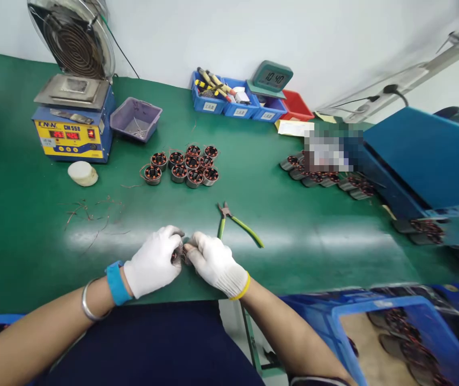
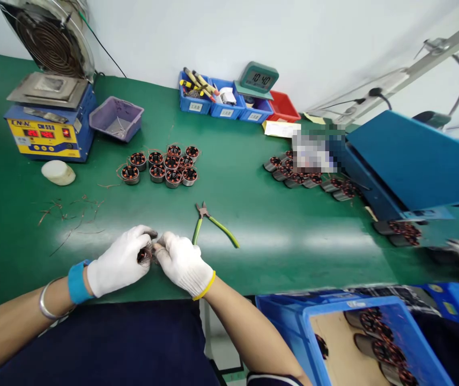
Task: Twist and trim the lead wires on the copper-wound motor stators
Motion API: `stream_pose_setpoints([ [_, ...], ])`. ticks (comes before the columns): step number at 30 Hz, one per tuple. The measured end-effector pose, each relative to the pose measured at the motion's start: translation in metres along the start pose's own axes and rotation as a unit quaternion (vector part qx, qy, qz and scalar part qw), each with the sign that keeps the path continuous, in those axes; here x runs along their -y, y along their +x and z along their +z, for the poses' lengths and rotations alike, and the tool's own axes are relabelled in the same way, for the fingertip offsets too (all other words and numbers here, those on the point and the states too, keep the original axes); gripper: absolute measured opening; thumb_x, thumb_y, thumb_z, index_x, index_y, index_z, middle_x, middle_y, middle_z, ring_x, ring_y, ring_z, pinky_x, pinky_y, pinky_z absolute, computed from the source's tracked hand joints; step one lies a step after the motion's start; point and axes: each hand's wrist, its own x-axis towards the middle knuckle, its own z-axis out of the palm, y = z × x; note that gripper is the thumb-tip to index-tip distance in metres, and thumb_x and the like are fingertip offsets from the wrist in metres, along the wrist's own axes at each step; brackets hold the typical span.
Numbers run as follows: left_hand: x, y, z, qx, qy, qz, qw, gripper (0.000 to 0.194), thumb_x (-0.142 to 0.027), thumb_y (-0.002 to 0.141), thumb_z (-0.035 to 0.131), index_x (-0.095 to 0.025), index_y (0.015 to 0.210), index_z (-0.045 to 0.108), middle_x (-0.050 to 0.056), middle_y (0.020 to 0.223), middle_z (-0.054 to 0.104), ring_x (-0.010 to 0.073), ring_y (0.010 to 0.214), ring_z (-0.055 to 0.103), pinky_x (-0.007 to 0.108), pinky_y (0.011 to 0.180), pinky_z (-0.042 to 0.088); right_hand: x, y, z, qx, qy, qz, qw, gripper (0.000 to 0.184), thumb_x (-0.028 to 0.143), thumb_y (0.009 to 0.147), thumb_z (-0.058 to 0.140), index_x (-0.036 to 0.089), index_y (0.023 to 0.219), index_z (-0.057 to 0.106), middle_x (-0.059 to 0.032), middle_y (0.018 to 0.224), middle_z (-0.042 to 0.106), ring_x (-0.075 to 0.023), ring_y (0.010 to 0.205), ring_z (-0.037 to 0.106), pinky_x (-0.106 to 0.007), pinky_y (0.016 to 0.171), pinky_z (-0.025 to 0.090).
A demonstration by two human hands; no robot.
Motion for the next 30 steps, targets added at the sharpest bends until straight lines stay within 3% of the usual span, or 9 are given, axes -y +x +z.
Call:
stream_pose_setpoints([
  [7, 0.008, -0.008, 0.006, -0.075, -0.061, 0.030, 0.995, 0.008, -0.016, 0.082, 0.049, -0.019, 0.077, 0.055, 0.012, 0.105, 0.064, 0.0229, 0.098, 0.063, 0.039, 0.086, 0.054, -0.007, 0.005, 0.005, -0.017, -0.092, -0.061, 0.994, 0.020, 0.038, 0.095, 0.043, 0.023, 0.094, 0.056, -0.0021, 0.082, 0.066, -0.0194, 0.075, 0.062, -0.026, 0.053, 0.027],
  [10, 0.008, -0.010, 0.000, -0.061, -0.112, 0.006, 0.992, 0.012, -0.021, 0.086, 0.048, -0.019, 0.078, 0.057, 0.011, 0.113, 0.063, 0.0215, 0.104, 0.062, 0.037, 0.089, 0.052, -0.006, -0.003, 0.007, -0.017, -0.135, -0.069, 0.988, 0.021, 0.038, 0.094, 0.043, 0.022, 0.096, 0.057, -0.0041, 0.080, 0.067, -0.0209, 0.072, 0.063, -0.027, 0.052, 0.029],
  [13, 0.004, -0.005, -0.004, -0.027, -0.143, -0.052, 0.988, 0.018, -0.022, 0.086, 0.049, -0.019, 0.070, 0.056, 0.008, 0.106, 0.065, 0.0203, 0.098, 0.063, 0.037, 0.085, 0.052, -0.004, -0.015, 0.016, -0.027, -0.156, -0.107, 0.982, 0.022, 0.037, 0.093, 0.043, 0.020, 0.094, 0.058, -0.0052, 0.076, 0.067, -0.0202, 0.066, 0.062, -0.026, 0.052, 0.030],
  [17, 0.001, 0.004, -0.011, 0.022, -0.118, -0.097, 0.988, 0.018, -0.023, 0.084, 0.051, -0.019, 0.068, 0.056, 0.005, 0.085, 0.065, 0.0205, 0.085, 0.062, 0.039, 0.081, 0.052, -0.006, -0.024, 0.028, -0.066, -0.075, -0.175, 0.980, 0.018, 0.035, 0.090, 0.046, 0.022, 0.092, 0.059, -0.0022, 0.074, 0.067, -0.0176, 0.065, 0.062, -0.025, 0.053, 0.033],
  [19, 0.003, 0.002, -0.018, 0.046, -0.111, -0.090, 0.989, 0.011, -0.022, 0.082, 0.053, -0.019, 0.087, 0.063, 0.006, 0.095, 0.066, 0.0223, 0.093, 0.062, 0.041, 0.087, 0.051, -0.011, -0.023, 0.028, -0.075, -0.010, -0.204, 0.976, 0.017, 0.035, 0.090, 0.047, 0.023, 0.088, 0.059, 0.0005, 0.070, 0.066, -0.0155, 0.062, 0.061, -0.024, 0.054, 0.036],
  [22, 0.008, -0.010, -0.030, 0.076, -0.127, -0.066, 0.987, 0.062, -0.021, 0.070, 0.064, -0.018, 0.129, 0.047, 0.012, 0.132, 0.055, 0.0267, 0.120, 0.053, 0.043, 0.102, 0.046, -0.022, -0.018, 0.021, -0.120, 0.003, -0.307, 0.944, 0.028, 0.047, 0.089, 0.050, 0.022, 0.091, 0.062, -0.0021, 0.077, 0.069, -0.0163, 0.068, 0.064, -0.026, 0.061, 0.043],
  [25, 0.010, -0.021, -0.033, 0.052, -0.114, -0.075, 0.989, 0.085, -0.023, 0.058, 0.073, -0.015, 0.135, 0.037, 0.015, 0.136, 0.050, 0.0302, 0.123, 0.051, 0.045, 0.103, 0.045, -0.026, -0.010, 0.015, -0.156, -0.114, -0.400, 0.896, 0.038, 0.047, 0.089, 0.052, 0.022, 0.117, 0.059, -0.0110, 0.117, 0.066, -0.0204, 0.091, 0.065, -0.030, 0.071, 0.046],
  [27, 0.008, -0.024, -0.029, 0.005, -0.107, -0.096, 0.990, 0.074, -0.024, 0.058, 0.073, -0.014, 0.125, 0.046, 0.013, 0.123, 0.058, 0.0286, 0.112, 0.057, 0.044, 0.096, 0.049, -0.024, -0.004, 0.014, -0.155, -0.179, -0.406, 0.882, 0.041, 0.041, 0.091, 0.050, 0.022, 0.127, 0.053, -0.0130, 0.133, 0.057, -0.0212, 0.096, 0.063, -0.031, 0.070, 0.046],
  [30, 0.007, -0.023, -0.018, -0.042, -0.122, -0.114, 0.985, 0.034, -0.023, 0.070, 0.065, -0.017, 0.103, 0.057, 0.008, 0.105, 0.064, 0.0228, 0.097, 0.062, 0.039, 0.089, 0.051, -0.020, 0.002, 0.019, -0.146, -0.204, -0.396, 0.883, 0.041, 0.040, 0.094, 0.045, 0.017, 0.127, 0.053, -0.0143, 0.122, 0.062, -0.0212, 0.090, 0.062, -0.031, 0.068, 0.044],
])
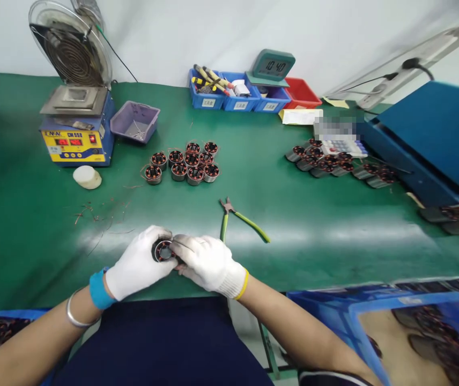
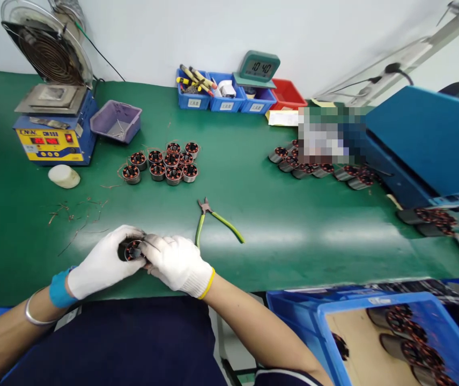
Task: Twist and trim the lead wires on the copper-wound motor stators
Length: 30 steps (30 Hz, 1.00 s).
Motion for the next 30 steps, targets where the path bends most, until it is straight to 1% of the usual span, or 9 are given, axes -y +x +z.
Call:
stream_pose_setpoints([
  [3, 0.004, -0.001, 0.007, -0.024, -0.029, -0.013, 0.999, 0.012, -0.022, 0.080, 0.053, -0.019, 0.089, 0.060, 0.006, 0.102, 0.065, 0.0205, 0.096, 0.062, 0.037, 0.090, 0.050, 0.003, 0.001, 0.004, 0.013, -0.013, 0.015, 1.000, 0.035, 0.041, 0.096, 0.041, 0.017, 0.114, 0.059, -0.0099, 0.099, 0.067, -0.0200, 0.079, 0.060, -0.031, 0.064, 0.039],
  [11, 0.002, -0.017, 0.015, -0.050, -0.182, -0.090, 0.978, 0.014, -0.032, 0.089, 0.047, -0.020, 0.092, 0.053, 0.012, 0.129, 0.056, 0.0240, 0.122, 0.052, 0.043, 0.105, 0.041, 0.028, 0.009, 0.000, 0.066, -0.022, 0.112, 0.991, 0.047, 0.061, 0.090, 0.040, 0.019, 0.089, 0.060, -0.0059, 0.078, 0.063, -0.0186, 0.063, 0.056, -0.030, 0.055, 0.025],
  [16, -0.002, -0.022, 0.021, -0.063, -0.254, -0.123, 0.957, 0.020, -0.038, 0.091, 0.045, -0.019, 0.094, 0.051, 0.014, 0.141, 0.046, 0.0268, 0.131, 0.045, 0.048, 0.111, 0.033, 0.041, 0.008, 0.005, 0.053, -0.038, 0.136, 0.989, 0.029, 0.042, 0.093, 0.043, 0.019, 0.084, 0.059, -0.0048, 0.074, 0.062, -0.0175, 0.056, 0.053, -0.030, 0.053, 0.020],
  [19, -0.004, -0.021, 0.021, -0.064, -0.289, -0.135, 0.945, 0.025, -0.043, 0.088, 0.050, -0.019, 0.095, 0.051, 0.015, 0.141, 0.045, 0.0272, 0.130, 0.045, 0.048, 0.111, 0.031, 0.039, 0.002, 0.009, 0.019, 0.021, 0.143, 0.989, 0.022, 0.031, 0.092, 0.043, 0.019, 0.082, 0.060, -0.0030, 0.071, 0.062, -0.0157, 0.056, 0.053, -0.029, 0.055, 0.025],
  [21, -0.004, -0.020, 0.017, -0.055, -0.356, -0.143, 0.922, 0.036, -0.049, 0.081, 0.061, -0.019, 0.098, 0.051, 0.015, 0.141, 0.045, 0.0280, 0.130, 0.044, 0.047, 0.111, 0.033, 0.035, -0.001, 0.008, -0.012, 0.103, 0.158, 0.982, 0.025, 0.029, 0.092, 0.042, 0.020, 0.077, 0.059, -0.0019, 0.068, 0.062, -0.0142, 0.057, 0.054, -0.028, 0.056, 0.030],
  [24, 0.000, -0.017, 0.005, -0.068, -0.533, -0.139, 0.832, 0.066, -0.070, 0.067, 0.064, -0.021, 0.108, 0.050, 0.014, 0.139, 0.045, 0.0302, 0.127, 0.046, 0.046, 0.104, 0.041, 0.029, -0.003, -0.002, -0.051, 0.248, 0.160, 0.954, 0.029, 0.029, 0.093, 0.040, 0.020, 0.071, 0.056, -0.0009, 0.064, 0.060, -0.0123, 0.057, 0.054, -0.024, 0.058, 0.035],
  [26, 0.005, -0.015, -0.003, -0.004, -0.612, -0.184, 0.769, 0.079, -0.084, 0.067, 0.046, -0.021, 0.115, 0.048, 0.014, 0.127, 0.055, 0.0307, 0.111, 0.058, 0.048, 0.089, 0.051, 0.028, -0.001, -0.012, -0.067, 0.307, 0.151, 0.937, 0.029, 0.029, 0.092, 0.040, 0.020, 0.069, 0.055, -0.0007, 0.062, 0.058, -0.0118, 0.056, 0.053, -0.024, 0.057, 0.037],
  [27, 0.006, -0.014, -0.007, 0.075, -0.619, -0.223, 0.749, 0.085, -0.088, 0.067, 0.037, -0.020, 0.116, 0.049, 0.013, 0.114, 0.062, 0.0300, 0.097, 0.064, 0.047, 0.077, 0.054, 0.028, 0.000, -0.016, -0.070, 0.325, 0.147, 0.932, 0.029, 0.030, 0.092, 0.040, 0.020, 0.069, 0.055, -0.0006, 0.061, 0.058, -0.0118, 0.055, 0.052, -0.024, 0.057, 0.037],
  [30, 0.003, -0.013, -0.014, 0.326, -0.523, -0.281, 0.735, 0.087, -0.086, 0.072, 0.026, -0.012, 0.105, 0.058, 0.011, 0.077, 0.066, 0.0199, 0.051, 0.059, 0.032, 0.046, 0.047, 0.030, 0.006, -0.025, -0.042, 0.397, 0.172, 0.901, 0.033, 0.035, 0.091, 0.043, 0.020, 0.064, 0.055, -0.0005, 0.058, 0.056, -0.0115, 0.053, 0.051, -0.024, 0.053, 0.037],
])
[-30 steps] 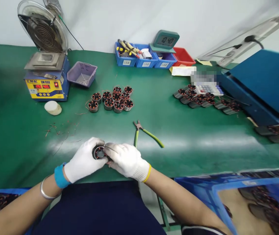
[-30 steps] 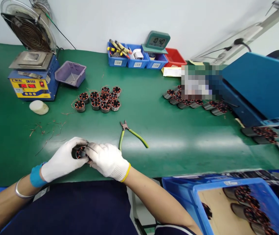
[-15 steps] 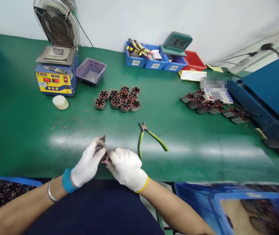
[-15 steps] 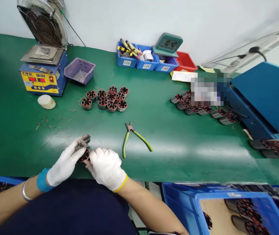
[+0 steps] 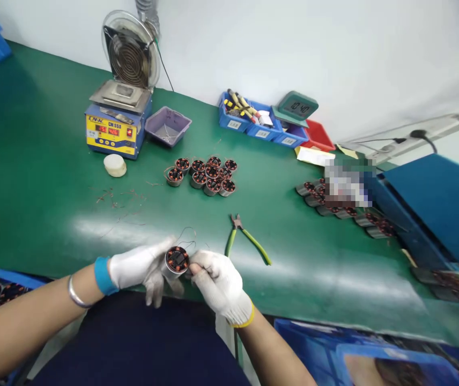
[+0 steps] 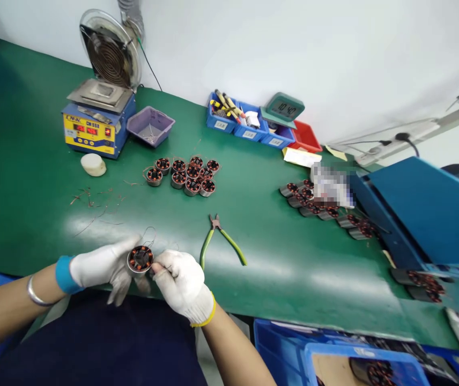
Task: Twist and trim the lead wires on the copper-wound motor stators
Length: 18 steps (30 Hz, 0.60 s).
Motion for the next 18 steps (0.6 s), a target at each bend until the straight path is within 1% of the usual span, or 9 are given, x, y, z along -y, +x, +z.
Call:
stream_pose_setpoints([
  [1, -0.002, -0.002, 0.003, 0.007, 0.056, -0.003, 0.998, 0.081, -0.081, 0.075, 0.031, -0.011, 0.103, 0.059, 0.010, 0.074, 0.066, 0.0161, 0.045, 0.054, 0.029, 0.042, 0.043, 0.001, 0.001, 0.001, 0.015, 0.049, 0.039, 0.998, 0.035, 0.038, 0.091, 0.043, 0.020, 0.064, 0.054, -0.0004, 0.057, 0.056, -0.0110, 0.051, 0.050, -0.023, 0.051, 0.037],
  [3, -0.006, -0.009, 0.011, -0.058, 0.176, 0.105, 0.977, 0.058, -0.062, 0.080, 0.047, -0.014, 0.111, 0.059, 0.009, 0.083, 0.066, 0.0134, 0.049, 0.054, 0.027, 0.047, 0.044, 0.001, 0.001, 0.003, 0.040, 0.171, 0.129, 0.976, 0.041, 0.049, 0.090, 0.046, 0.019, 0.062, 0.053, 0.0005, 0.054, 0.054, -0.0093, 0.043, 0.046, -0.022, 0.043, 0.035],
  [6, -0.004, -0.022, 0.018, -0.147, 0.389, 0.335, 0.846, 0.040, -0.035, 0.081, 0.060, -0.027, 0.120, 0.058, 0.006, 0.101, 0.065, 0.0202, 0.085, 0.062, 0.035, 0.079, 0.052, -0.002, -0.001, 0.003, 0.043, 0.298, 0.196, 0.933, 0.049, 0.061, 0.082, 0.053, 0.019, 0.058, 0.051, 0.0028, 0.045, 0.048, -0.0075, 0.034, 0.038, -0.021, 0.035, 0.030],
  [8, 0.004, -0.028, 0.014, -0.087, 0.492, 0.434, 0.749, 0.027, -0.030, 0.081, 0.063, -0.036, 0.107, 0.065, 0.004, 0.100, 0.065, 0.0233, 0.099, 0.059, 0.042, 0.093, 0.047, 0.000, -0.004, -0.001, 0.040, 0.308, 0.183, 0.933, 0.050, 0.063, 0.079, 0.055, 0.019, 0.057, 0.051, 0.0027, 0.045, 0.048, -0.0076, 0.033, 0.037, -0.021, 0.033, 0.029],
  [9, 0.008, -0.028, 0.011, -0.053, 0.504, 0.468, 0.724, 0.023, -0.033, 0.078, 0.066, -0.038, 0.100, 0.067, 0.003, 0.097, 0.065, 0.0245, 0.101, 0.058, 0.044, 0.096, 0.045, 0.003, -0.004, -0.004, 0.044, 0.299, 0.169, 0.938, 0.049, 0.062, 0.080, 0.055, 0.018, 0.058, 0.052, 0.0019, 0.047, 0.050, -0.0076, 0.034, 0.038, -0.021, 0.033, 0.030],
  [11, 0.016, -0.025, 0.007, -0.087, 0.413, 0.504, 0.754, 0.037, -0.054, 0.065, 0.073, -0.034, 0.096, 0.066, 0.005, 0.098, 0.064, 0.0294, 0.106, 0.056, 0.050, 0.101, 0.041, 0.012, -0.004, -0.010, 0.056, 0.251, 0.124, 0.958, 0.048, 0.058, 0.085, 0.051, 0.018, 0.059, 0.054, 0.0005, 0.052, 0.052, -0.0077, 0.037, 0.041, -0.021, 0.035, 0.032],
  [13, 0.016, -0.020, 0.008, -0.142, 0.283, 0.415, 0.853, 0.064, -0.075, 0.063, 0.060, -0.027, 0.104, 0.061, 0.009, 0.104, 0.063, 0.0322, 0.108, 0.057, 0.054, 0.101, 0.041, 0.021, -0.001, -0.015, 0.052, 0.162, 0.064, 0.983, 0.047, 0.053, 0.090, 0.046, 0.018, 0.059, 0.055, -0.0003, 0.053, 0.053, -0.0088, 0.042, 0.045, -0.021, 0.041, 0.035],
  [16, 0.002, -0.015, 0.016, -0.050, 0.239, 0.224, 0.944, 0.062, -0.067, 0.085, 0.027, -0.015, 0.096, 0.060, 0.012, 0.083, 0.065, 0.0256, 0.071, 0.066, 0.049, 0.072, 0.055, 0.025, 0.004, -0.014, 0.028, 0.085, 0.039, 0.995, 0.047, 0.050, 0.091, 0.045, 0.017, 0.059, 0.056, -0.0008, 0.054, 0.053, -0.0096, 0.047, 0.048, -0.021, 0.046, 0.038],
  [18, -0.005, -0.018, 0.020, -0.061, 0.243, 0.194, 0.948, 0.051, -0.060, 0.086, 0.036, -0.015, 0.097, 0.059, 0.010, 0.081, 0.065, 0.0224, 0.064, 0.065, 0.044, 0.067, 0.056, 0.021, 0.004, -0.010, 0.033, 0.152, 0.105, 0.982, 0.047, 0.053, 0.089, 0.048, 0.017, 0.060, 0.056, -0.0004, 0.055, 0.053, -0.0084, 0.043, 0.045, -0.020, 0.042, 0.035],
])
